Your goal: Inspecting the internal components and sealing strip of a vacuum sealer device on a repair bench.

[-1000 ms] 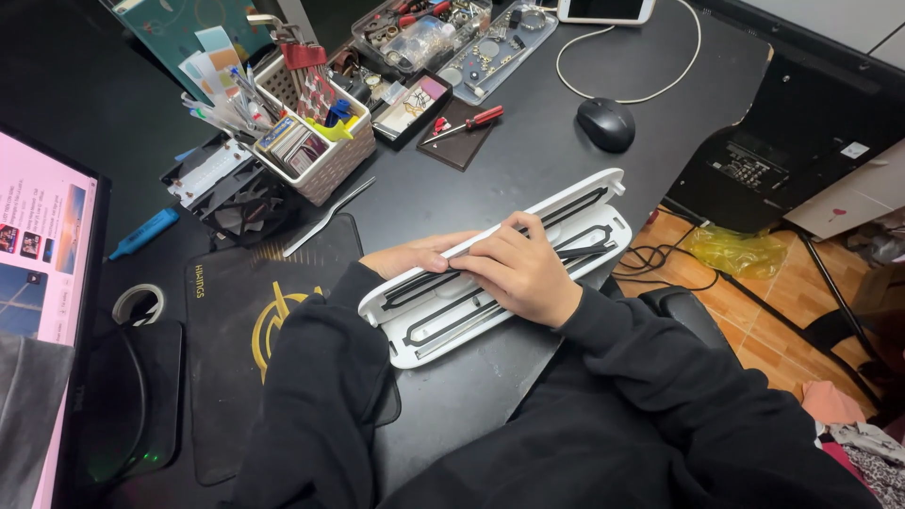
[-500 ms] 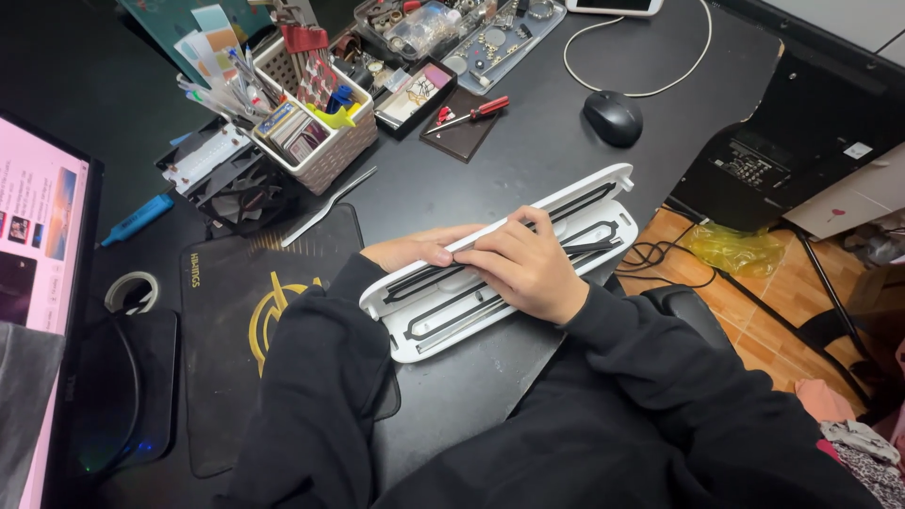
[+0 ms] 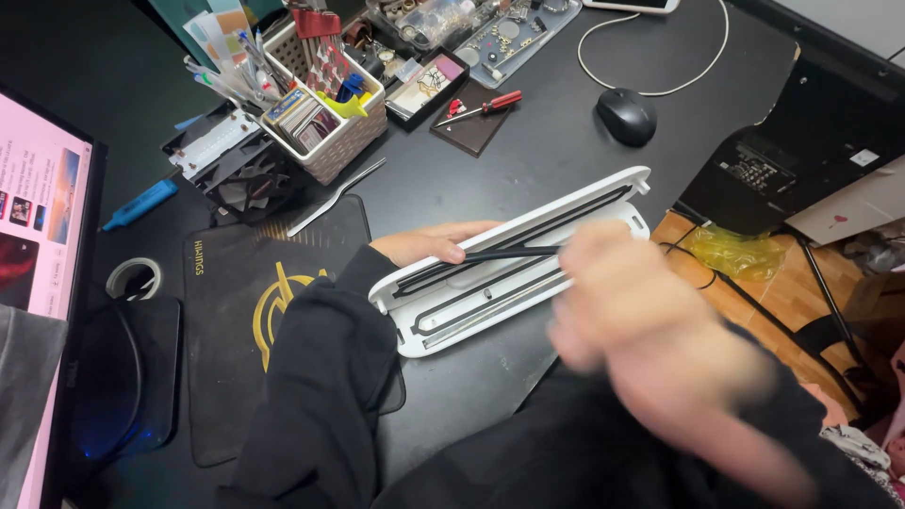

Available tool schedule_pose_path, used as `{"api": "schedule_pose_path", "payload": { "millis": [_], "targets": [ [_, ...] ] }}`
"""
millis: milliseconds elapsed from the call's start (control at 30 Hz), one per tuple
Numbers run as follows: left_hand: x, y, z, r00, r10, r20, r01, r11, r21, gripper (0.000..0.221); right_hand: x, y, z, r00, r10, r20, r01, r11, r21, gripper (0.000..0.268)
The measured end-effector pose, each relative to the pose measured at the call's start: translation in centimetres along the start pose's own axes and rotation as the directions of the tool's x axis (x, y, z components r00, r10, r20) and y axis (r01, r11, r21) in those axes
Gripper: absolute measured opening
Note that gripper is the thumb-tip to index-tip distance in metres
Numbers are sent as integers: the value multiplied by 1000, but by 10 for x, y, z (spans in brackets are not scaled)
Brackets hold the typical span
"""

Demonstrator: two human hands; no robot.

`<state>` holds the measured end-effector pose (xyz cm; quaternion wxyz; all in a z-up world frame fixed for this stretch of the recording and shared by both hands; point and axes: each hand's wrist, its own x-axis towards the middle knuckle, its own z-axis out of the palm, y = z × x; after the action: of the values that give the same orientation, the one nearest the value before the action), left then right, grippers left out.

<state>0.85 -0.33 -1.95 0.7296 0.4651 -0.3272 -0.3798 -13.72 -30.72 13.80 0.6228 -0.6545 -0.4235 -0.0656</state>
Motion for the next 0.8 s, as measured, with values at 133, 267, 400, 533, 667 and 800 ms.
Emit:
{"api": "schedule_pose_path", "payload": {
  "millis": [133,267,400,533,667,800],
  "targets": [
    [-9,39,26,993,-119,23,103,930,354,92,0,-80,-2,800,596,64,-536,664,522,57],
    [-3,15,7,997,-75,4,72,977,200,88,34,-111,14,829,505,240,-548,818,173,50],
    [-9,-10,-12,998,-45,-52,45,999,-14,86,26,-109,12,863,446,236,-493,845,205,48],
    [-5,-1,-2,997,-59,-41,57,997,-43,87,27,-107,14,881,417,222,-463,856,229,47],
    [-8,-5,-2,998,-44,-47,42,998,-52,84,27,-106,19,898,368,242,-424,871,250,45],
    [-6,-4,-1,999,-13,-44,12,1000,-18,83,31,-98,19,922,280,266,-353,892,283,43]
  ]
}}
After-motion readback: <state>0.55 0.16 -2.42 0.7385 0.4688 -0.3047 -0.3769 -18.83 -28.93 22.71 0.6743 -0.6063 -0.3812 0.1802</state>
